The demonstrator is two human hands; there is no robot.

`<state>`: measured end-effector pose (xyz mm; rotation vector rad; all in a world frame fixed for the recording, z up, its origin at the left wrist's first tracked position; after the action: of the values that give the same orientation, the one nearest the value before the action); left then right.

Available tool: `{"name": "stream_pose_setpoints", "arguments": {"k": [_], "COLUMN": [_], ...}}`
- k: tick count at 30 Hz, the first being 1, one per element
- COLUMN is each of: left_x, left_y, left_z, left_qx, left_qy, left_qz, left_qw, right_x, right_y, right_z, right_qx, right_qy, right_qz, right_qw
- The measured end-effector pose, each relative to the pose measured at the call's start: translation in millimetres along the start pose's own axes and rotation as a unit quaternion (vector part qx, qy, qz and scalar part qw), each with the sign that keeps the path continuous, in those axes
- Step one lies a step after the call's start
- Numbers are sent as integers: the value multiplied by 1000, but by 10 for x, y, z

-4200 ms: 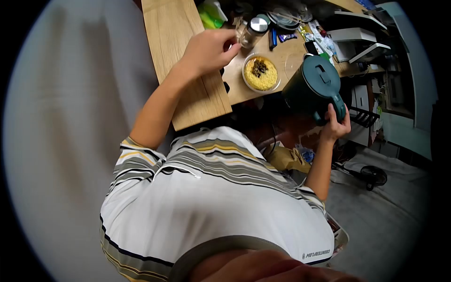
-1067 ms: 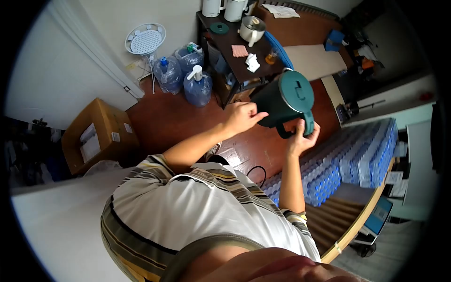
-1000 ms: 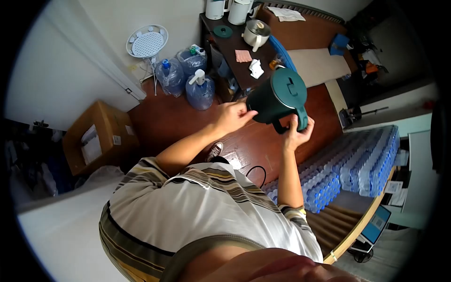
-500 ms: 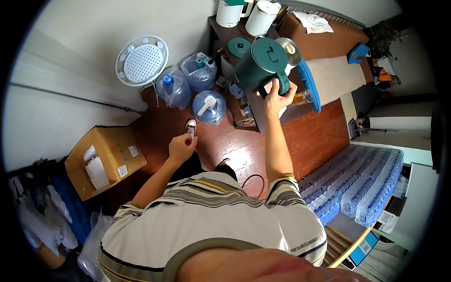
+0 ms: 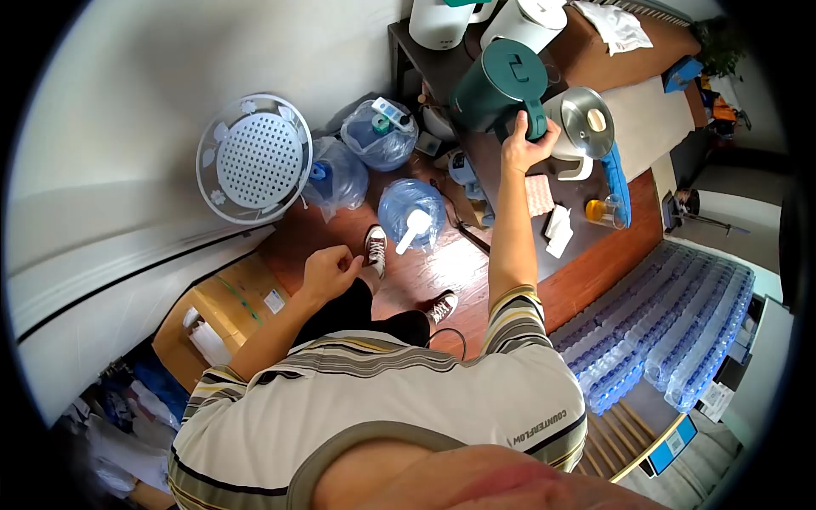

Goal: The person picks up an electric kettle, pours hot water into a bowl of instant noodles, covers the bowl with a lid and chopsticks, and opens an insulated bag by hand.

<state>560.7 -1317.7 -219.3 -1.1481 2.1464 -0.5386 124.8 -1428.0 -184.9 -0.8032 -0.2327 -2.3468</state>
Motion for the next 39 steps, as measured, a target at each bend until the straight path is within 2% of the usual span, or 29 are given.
{"name": "stream_pose_setpoints", "arguments": {"k": [2,5,7,8,9,13,15,18,23,24,25,27,28,31,33,34,35,37,39], "left_x": [140,299,397,441,473,546,557,556,515,490,452,362,323,187,53,0,-94,-359,-644], "left_y": [-36,-72,-76,-71,-74,-61,-27,92,334,407,490,656,770,1070,1279,1429,1528,1793,2179], "left_z": [42,36,-79,-129,-191,-442,-550,-626,-836,-908,-975,-1110,-1191,-1586,-1883,-2010,-2182,-2593,-2893], "left_qx": [2,-12,-15,-14,-19,-35,-34,-41,-38,-23,-8,2,3,11,4,26,28,15,16], "left_qy": [3,10,29,32,39,70,89,112,145,153,161,175,174,200,226,227,239,265,318], "left_qz": [8,21,20,27,28,38,55,68,86,93,100,113,129,144,149,169,170,176,192], "left_qw": [1000,1000,999,999,999,996,994,991,985,984,982,978,976,969,963,959,956,948,928], "right_x": [17,-5,-54,-57,-54,-92,-208,-523,-1063,-1159,-1279,-1420,-1442,-1402,-1426,-1372,-1255,-1176,-973], "right_y": [60,125,134,150,139,130,55,-477,-2056,-2267,-2445,-2452,-2429,-2538,-2649,-2745,-2857,-3220,-3758], "right_z": [-76,-77,-127,-208,-100,-305,-91,18,-209,-343,-622,-693,-655,-314,-47,224,611,1280,2367], "right_qx": [36,-24,-3,16,-50,-85,-154,-250,-471,-526,-477,-463,-440,-407,-403,-363,-325,-272,-229], "right_qy": [28,-14,-9,32,-6,72,35,41,176,219,340,318,290,227,230,227,196,154,68], "right_qz": [-12,16,11,7,12,64,94,116,14,43,121,231,266,230,224,211,175,174,128], "right_qw": [999,999,1000,999,999,992,983,960,864,820,802,794,807,855,857,879,909,934,962]}}
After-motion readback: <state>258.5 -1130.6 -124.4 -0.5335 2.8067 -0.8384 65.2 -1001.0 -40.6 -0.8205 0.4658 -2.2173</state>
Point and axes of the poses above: each hand's wrist, its own x-axis towards the middle knuckle, its own y-axis out of the palm, z = x × y, the point moved 10 cm from there along x, towards the middle knuckle, and after that the axes turned 10 degrees about z, right-handed, at the moved point
